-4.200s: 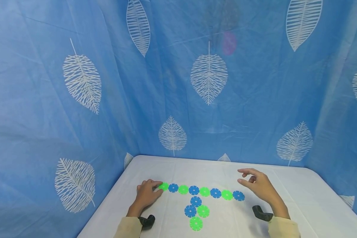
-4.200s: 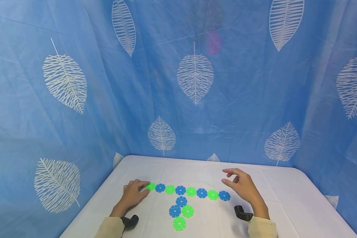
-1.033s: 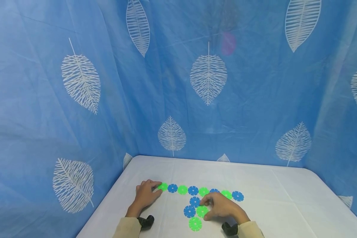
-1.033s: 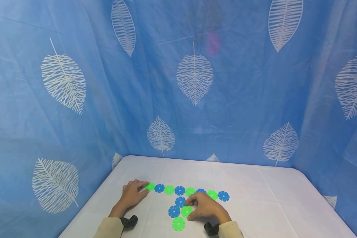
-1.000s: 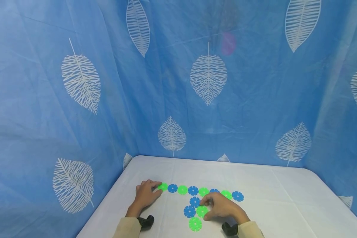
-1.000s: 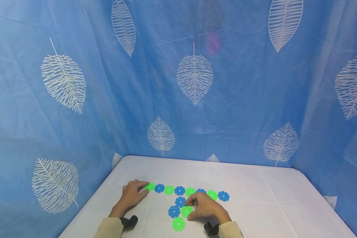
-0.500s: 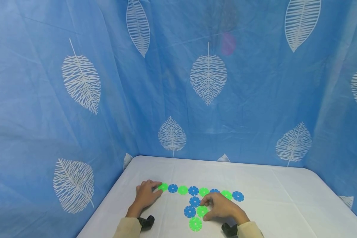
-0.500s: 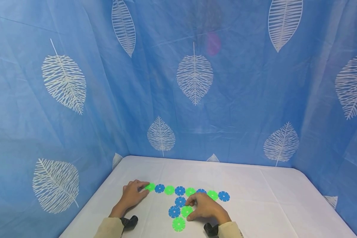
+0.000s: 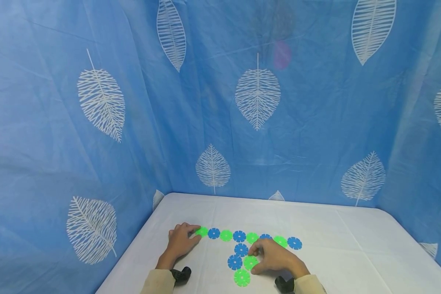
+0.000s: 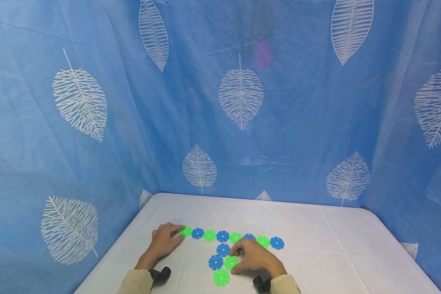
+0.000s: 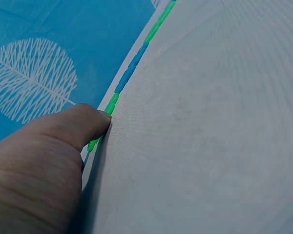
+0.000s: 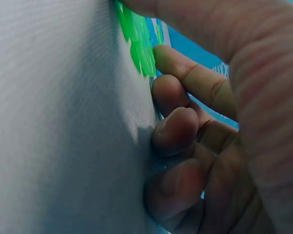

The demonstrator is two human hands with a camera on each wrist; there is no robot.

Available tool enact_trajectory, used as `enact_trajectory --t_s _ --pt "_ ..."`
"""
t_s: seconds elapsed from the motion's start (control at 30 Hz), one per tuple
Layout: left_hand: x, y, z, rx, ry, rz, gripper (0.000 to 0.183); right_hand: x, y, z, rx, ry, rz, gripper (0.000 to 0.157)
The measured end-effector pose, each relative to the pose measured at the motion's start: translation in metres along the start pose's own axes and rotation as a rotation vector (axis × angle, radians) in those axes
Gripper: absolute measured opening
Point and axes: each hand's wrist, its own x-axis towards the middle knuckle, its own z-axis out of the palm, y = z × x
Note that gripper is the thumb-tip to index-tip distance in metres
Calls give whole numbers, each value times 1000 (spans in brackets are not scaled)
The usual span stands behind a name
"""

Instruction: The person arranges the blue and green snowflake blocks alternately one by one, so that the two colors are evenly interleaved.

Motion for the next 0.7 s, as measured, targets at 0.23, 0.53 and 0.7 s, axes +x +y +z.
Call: enact_trajectory --t_s 0.23,0.53,0.7 --pt "0 1 -1 1 -14 -2 34 0 3 0 2 1 -36 40" --pt "1 3 -2 -5 -30 -7 35 -1 7 1 7 -5 -56 37" --pt "0 3 -2 -10 -20 -9 35 -1 6 -1 23 -3 -66 38"
